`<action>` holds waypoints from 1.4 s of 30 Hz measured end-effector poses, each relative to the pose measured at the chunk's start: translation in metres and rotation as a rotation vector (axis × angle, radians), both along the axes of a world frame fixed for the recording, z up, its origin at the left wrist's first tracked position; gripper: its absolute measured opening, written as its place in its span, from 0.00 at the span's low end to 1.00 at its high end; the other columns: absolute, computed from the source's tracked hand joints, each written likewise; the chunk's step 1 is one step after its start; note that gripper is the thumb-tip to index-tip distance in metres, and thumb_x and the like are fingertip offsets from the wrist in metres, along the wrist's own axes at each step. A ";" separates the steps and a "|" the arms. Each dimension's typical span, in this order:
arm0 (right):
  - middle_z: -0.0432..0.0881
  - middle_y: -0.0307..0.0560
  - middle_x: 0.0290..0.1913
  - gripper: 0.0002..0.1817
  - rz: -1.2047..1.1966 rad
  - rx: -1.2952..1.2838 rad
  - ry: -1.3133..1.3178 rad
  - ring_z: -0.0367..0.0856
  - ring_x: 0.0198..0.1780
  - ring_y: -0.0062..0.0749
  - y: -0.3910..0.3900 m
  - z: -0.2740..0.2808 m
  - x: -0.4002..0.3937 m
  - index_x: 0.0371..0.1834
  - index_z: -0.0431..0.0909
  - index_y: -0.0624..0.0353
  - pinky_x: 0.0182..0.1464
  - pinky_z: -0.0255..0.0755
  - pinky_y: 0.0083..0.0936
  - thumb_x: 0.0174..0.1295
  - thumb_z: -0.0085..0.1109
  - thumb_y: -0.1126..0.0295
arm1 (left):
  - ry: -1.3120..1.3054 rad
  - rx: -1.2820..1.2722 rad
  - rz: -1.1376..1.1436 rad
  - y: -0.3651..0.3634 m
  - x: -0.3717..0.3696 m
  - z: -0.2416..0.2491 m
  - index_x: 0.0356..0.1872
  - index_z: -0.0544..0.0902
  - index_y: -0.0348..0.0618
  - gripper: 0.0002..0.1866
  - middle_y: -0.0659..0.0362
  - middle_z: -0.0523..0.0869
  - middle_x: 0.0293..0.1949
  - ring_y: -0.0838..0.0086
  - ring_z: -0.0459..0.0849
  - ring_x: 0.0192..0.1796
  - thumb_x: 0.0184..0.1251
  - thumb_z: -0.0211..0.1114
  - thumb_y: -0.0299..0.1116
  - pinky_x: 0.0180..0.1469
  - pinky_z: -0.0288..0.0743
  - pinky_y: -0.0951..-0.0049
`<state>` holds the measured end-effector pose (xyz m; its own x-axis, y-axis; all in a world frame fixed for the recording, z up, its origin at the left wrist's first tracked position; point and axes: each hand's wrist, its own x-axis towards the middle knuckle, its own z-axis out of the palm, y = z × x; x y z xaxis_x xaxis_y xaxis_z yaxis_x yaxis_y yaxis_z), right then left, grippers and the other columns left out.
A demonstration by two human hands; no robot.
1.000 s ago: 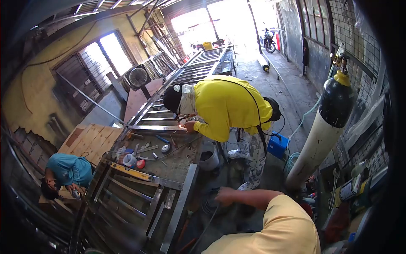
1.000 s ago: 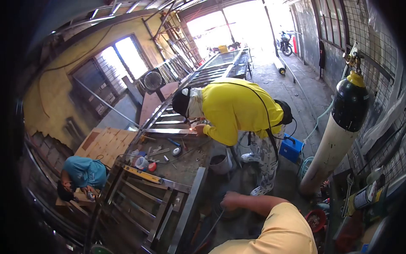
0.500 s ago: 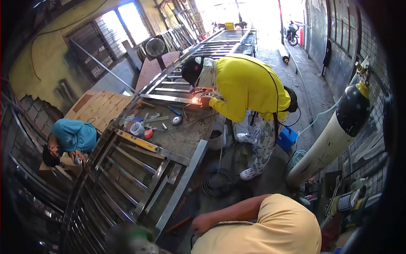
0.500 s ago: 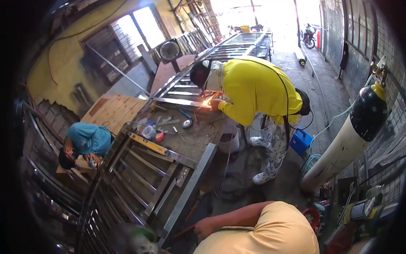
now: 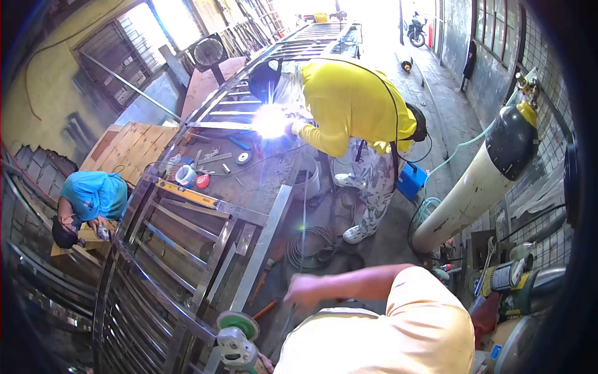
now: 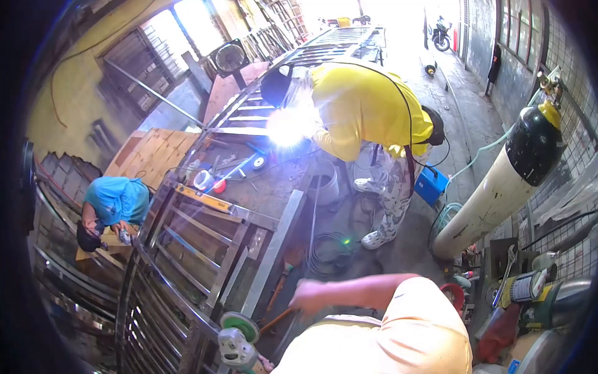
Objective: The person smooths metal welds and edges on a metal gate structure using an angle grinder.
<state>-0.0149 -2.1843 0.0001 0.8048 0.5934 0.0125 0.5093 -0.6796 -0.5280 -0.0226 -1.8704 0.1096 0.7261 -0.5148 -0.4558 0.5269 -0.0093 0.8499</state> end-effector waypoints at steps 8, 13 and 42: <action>0.89 0.51 0.36 0.29 -0.589 -0.415 0.117 0.87 0.42 0.50 -0.158 -0.091 0.006 0.34 0.88 0.50 0.49 0.75 0.44 0.65 0.53 0.36 | 0.021 0.011 -0.005 0.016 -0.003 0.005 0.55 0.79 0.33 0.35 0.46 0.88 0.43 0.56 0.88 0.41 0.50 0.73 0.49 0.45 0.82 0.57; 0.89 0.52 0.46 0.30 -0.594 -0.343 0.472 0.86 0.51 0.52 -0.089 -0.063 -0.012 0.43 0.90 0.51 0.52 0.79 0.47 0.66 0.51 0.36 | 0.061 -0.009 0.038 0.042 -0.020 0.002 0.54 0.80 0.32 0.35 0.45 0.88 0.42 0.56 0.88 0.40 0.49 0.72 0.49 0.45 0.82 0.57; 0.84 0.66 0.47 0.27 -0.306 0.242 0.807 0.83 0.49 0.54 0.086 0.016 -0.008 0.53 0.79 0.63 0.53 0.73 0.43 0.72 0.55 0.46 | 0.114 -0.201 0.141 0.119 -0.028 -0.052 0.59 0.77 0.33 0.38 0.51 0.87 0.43 0.66 0.86 0.42 0.44 0.77 0.40 0.48 0.80 0.66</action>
